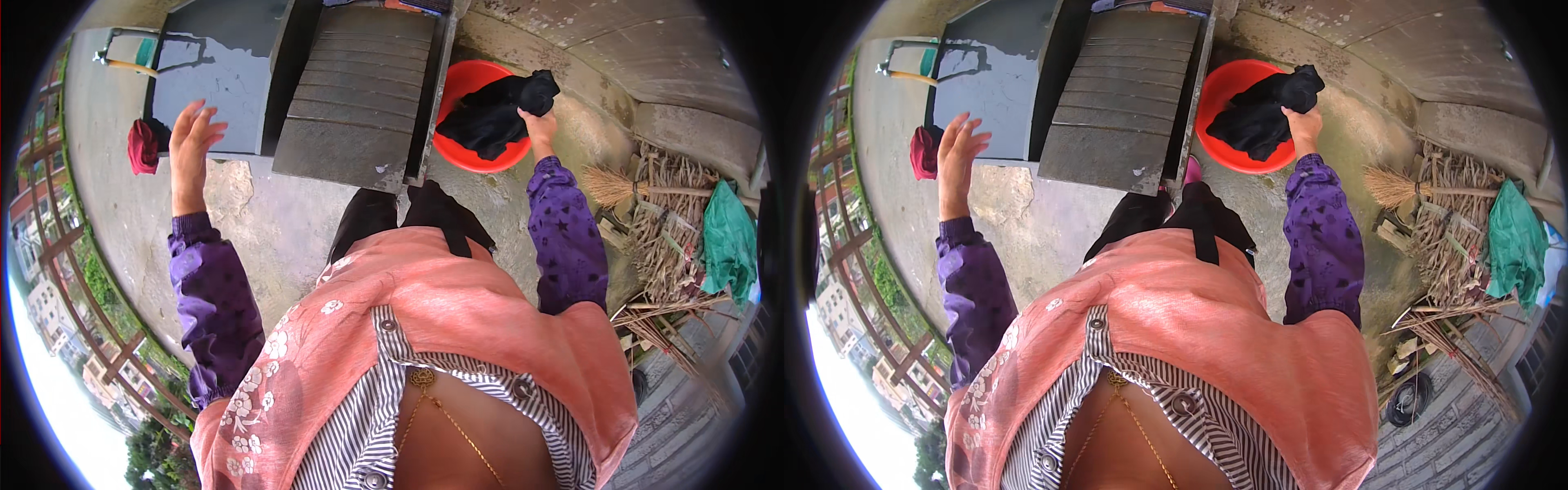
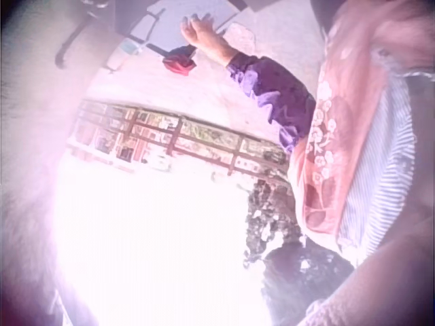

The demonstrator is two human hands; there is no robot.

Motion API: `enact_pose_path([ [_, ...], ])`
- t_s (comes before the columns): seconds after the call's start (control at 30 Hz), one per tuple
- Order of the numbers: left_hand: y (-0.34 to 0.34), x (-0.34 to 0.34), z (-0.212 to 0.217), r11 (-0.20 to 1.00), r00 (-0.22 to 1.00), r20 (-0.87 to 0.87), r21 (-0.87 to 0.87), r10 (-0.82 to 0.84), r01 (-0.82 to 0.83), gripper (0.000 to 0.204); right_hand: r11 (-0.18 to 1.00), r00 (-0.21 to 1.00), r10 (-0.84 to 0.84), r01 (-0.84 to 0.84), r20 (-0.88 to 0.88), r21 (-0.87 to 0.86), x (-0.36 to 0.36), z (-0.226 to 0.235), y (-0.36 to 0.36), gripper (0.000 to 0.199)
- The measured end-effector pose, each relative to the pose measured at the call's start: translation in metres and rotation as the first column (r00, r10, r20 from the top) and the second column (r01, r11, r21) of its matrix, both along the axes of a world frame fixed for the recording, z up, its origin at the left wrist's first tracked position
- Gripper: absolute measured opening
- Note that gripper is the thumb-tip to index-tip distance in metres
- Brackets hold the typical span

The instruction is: Washing individual pieces of clothing by hand in a basin and wringing them out.

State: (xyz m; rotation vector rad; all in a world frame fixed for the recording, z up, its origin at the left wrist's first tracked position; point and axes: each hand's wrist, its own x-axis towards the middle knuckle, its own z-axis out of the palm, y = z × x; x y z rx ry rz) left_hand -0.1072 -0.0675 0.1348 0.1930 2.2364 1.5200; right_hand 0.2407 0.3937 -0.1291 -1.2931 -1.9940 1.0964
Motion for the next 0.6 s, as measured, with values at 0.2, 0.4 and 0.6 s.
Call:
enact_pose_path([
  [0.2,-0.169,0.018,-0.036,0.928,0.929,0.112,-0.167,0.353,-0.332,0.048,0.967,0.838,0.236,-0.155,0.491,-0.201,0.006,-0.069,0.014,0.030],
  [0.4,-0.254,0.031,-0.058,0.793,0.771,0.192,-0.204,0.607,-0.574,0.045,0.844,0.745,0.417,-0.105,0.520,-0.526,-0.037,-0.016,-0.004,0.029],
  [0.6,-0.288,-0.054,-0.113,0.744,0.740,0.072,-0.081,0.669,-0.664,0.040,0.849,0.841,0.319,-0.049,0.436,-0.526,-0.035,0.003,0.002,0.038],
])
